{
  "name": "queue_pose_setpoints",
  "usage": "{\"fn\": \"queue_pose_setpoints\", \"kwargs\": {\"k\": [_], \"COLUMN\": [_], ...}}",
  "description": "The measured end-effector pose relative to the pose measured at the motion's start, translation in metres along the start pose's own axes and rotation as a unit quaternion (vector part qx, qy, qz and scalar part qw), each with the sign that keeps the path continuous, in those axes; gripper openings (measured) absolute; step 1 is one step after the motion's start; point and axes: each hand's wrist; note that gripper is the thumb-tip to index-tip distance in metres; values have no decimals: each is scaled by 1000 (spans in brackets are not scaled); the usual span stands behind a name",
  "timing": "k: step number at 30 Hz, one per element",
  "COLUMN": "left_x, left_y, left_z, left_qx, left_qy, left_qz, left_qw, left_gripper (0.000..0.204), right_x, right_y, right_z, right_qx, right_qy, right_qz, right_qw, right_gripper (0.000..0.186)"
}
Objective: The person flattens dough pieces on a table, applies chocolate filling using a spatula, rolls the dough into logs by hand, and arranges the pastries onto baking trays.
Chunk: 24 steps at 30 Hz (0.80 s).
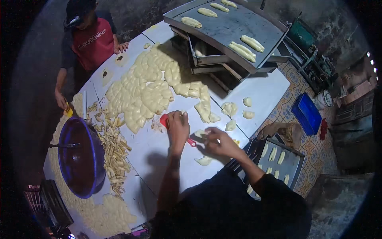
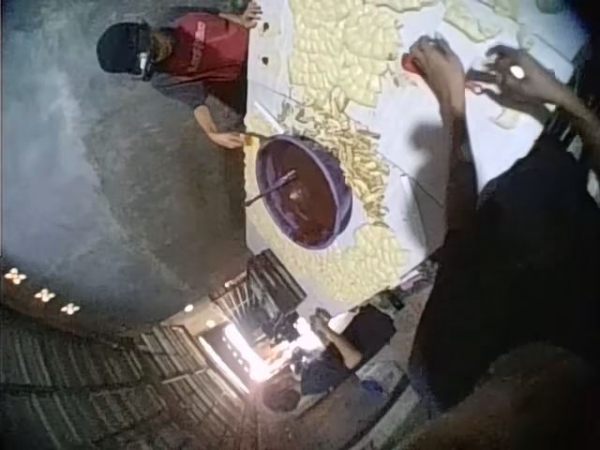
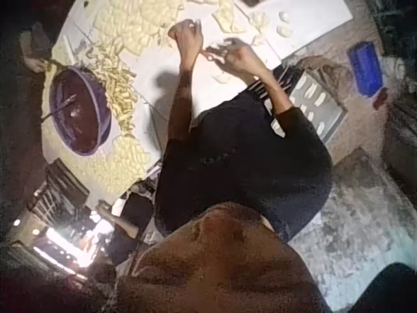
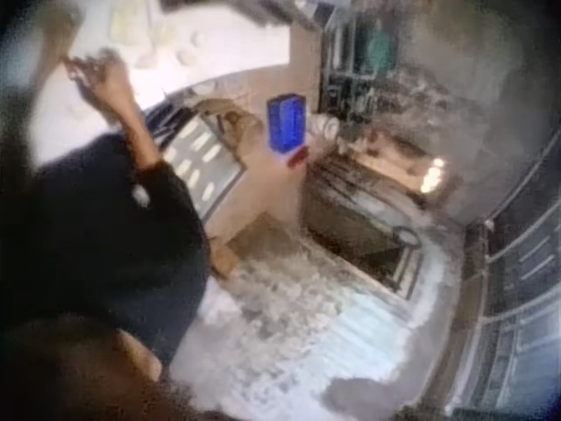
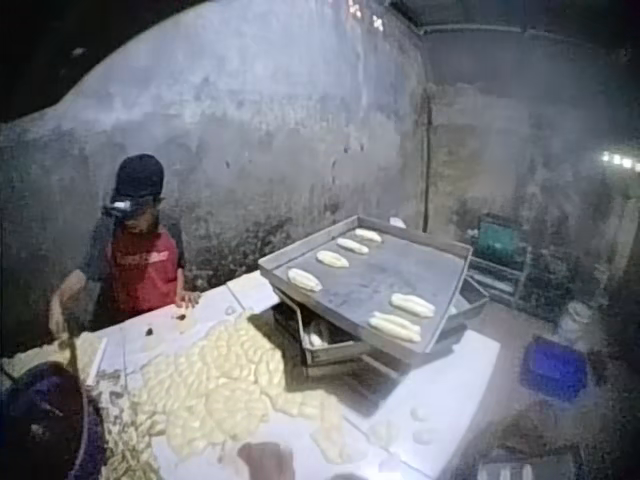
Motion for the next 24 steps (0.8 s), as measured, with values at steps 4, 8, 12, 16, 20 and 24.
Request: {"fn": "queue_pose_setpoints", "kwargs": {"k": [4, 8, 12, 16, 20, 24], "left_x": [18, -9, -11, -9, -23, -34], "left_y": [0, 2, 5, 12, 4, 4], "left_z": [-20, -10, -4, 4, -6, -6], "left_qx": [-57, -63, -22, 103, 159, 187], "left_qy": [-158, -94, -1, -21, 32, 148], "left_qz": [-64, -83, -115, -135, -208, -184], "left_qw": [984, 990, 993, 985, 965, 954], "left_gripper": [25, 26, 35, 69, 64, 44], "right_x": [-21, -39, -64, -62, -11, 0], "right_y": [-19, -64, -81, -68, -48, -30], "right_z": [-23, -7, -15, 2, 6, 20], "right_qx": [-81, -151, -134, -157, -208, -295], "right_qy": [19, 284, 320, 89, -54, -145], "right_qz": [-26, 14, 52, 79, 49, 87], "right_qw": [996, 947, 936, 980, 975, 940], "right_gripper": [28, 14, 22, 23, 17, 13]}}
Point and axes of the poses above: each hand's wrist, its own y-axis away from the middle knuckle, its own z-axis out of the back of the hand, x = y × z, and after that the axes turned 2 degrees about x, right-handed
